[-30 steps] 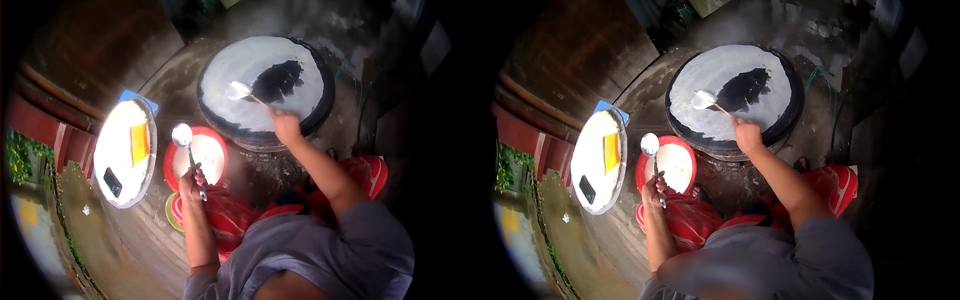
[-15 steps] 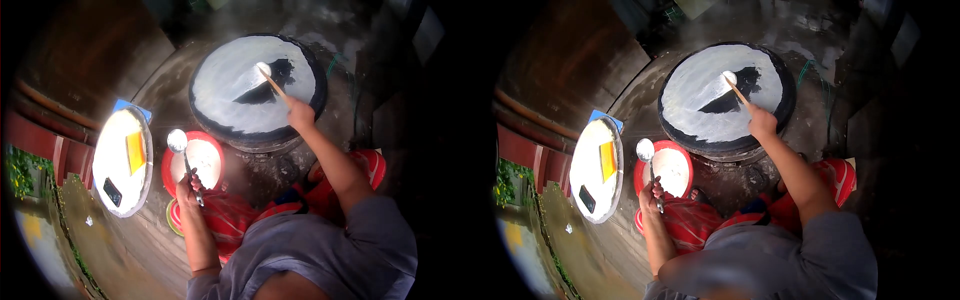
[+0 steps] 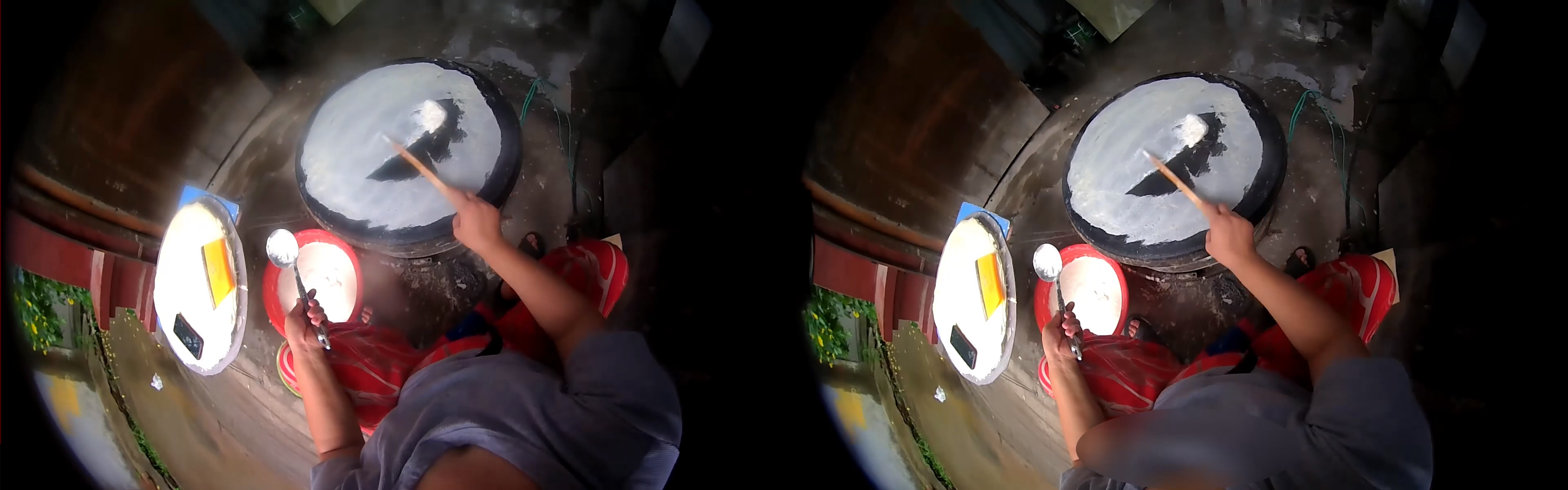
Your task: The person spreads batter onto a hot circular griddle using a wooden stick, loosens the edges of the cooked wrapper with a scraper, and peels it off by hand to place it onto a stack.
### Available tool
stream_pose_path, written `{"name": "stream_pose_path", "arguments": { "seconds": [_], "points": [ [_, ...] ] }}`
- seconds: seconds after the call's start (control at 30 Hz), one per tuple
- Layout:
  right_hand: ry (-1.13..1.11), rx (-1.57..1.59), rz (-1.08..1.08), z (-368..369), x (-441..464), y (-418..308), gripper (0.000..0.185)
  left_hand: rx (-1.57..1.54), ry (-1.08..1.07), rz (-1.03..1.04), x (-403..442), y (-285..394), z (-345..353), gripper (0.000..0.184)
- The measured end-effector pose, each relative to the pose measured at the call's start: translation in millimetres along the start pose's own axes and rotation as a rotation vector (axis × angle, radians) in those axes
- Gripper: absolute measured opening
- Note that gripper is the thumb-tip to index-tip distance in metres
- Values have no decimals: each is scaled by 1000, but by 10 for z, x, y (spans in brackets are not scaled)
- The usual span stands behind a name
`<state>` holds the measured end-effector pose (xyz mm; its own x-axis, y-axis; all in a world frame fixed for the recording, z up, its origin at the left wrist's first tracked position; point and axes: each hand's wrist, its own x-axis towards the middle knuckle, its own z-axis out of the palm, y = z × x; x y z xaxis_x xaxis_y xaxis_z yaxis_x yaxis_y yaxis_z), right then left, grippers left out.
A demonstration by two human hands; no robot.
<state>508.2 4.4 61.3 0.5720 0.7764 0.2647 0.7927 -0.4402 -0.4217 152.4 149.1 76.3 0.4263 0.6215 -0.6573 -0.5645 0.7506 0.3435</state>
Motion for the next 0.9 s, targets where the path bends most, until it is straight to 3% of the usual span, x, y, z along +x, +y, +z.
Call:
{"name": "stream_pose_path", "arguments": {
  "seconds": [0.07,0.27,0.37,0.4,0.47,0.53,0.57,0.6,0.67,0.8,0.87,0.9],
  "points": [
    [68,-118,-118,107,99,156,35,14,24,3,-16,-8,-2,39],
    [183,-306,109,-230,463,703,27,45,8,-9,9,12,-16,38],
    [40,-152,422,-259,249,634,24,10,-12,2,27,28,-64,36],
    [41,-153,421,-96,248,789,24,8,-14,2,31,23,-58,36],
    [214,348,229,218,259,1200,27,30,2,19,27,23,-55,35],
    [26,483,377,78,513,1504,31,33,16,0,13,28,-46,36],
    [34,449,433,-18,663,1574,33,30,19,-20,16,31,-24,38],
    [21,331,389,70,834,1832,34,33,19,-19,25,33,-22,38],
    [-56,603,389,-99,938,1769,35,38,28,-24,37,31,-44,38],
    [-193,573,210,-326,804,1805,36,16,15,-20,39,34,-77,36],
    [-441,641,530,-839,662,1628,33,22,22,-19,51,49,-78,36],
    [-389,743,551,-814,604,1723,32,22,19,-16,47,47,-75,36]
  ]
}}
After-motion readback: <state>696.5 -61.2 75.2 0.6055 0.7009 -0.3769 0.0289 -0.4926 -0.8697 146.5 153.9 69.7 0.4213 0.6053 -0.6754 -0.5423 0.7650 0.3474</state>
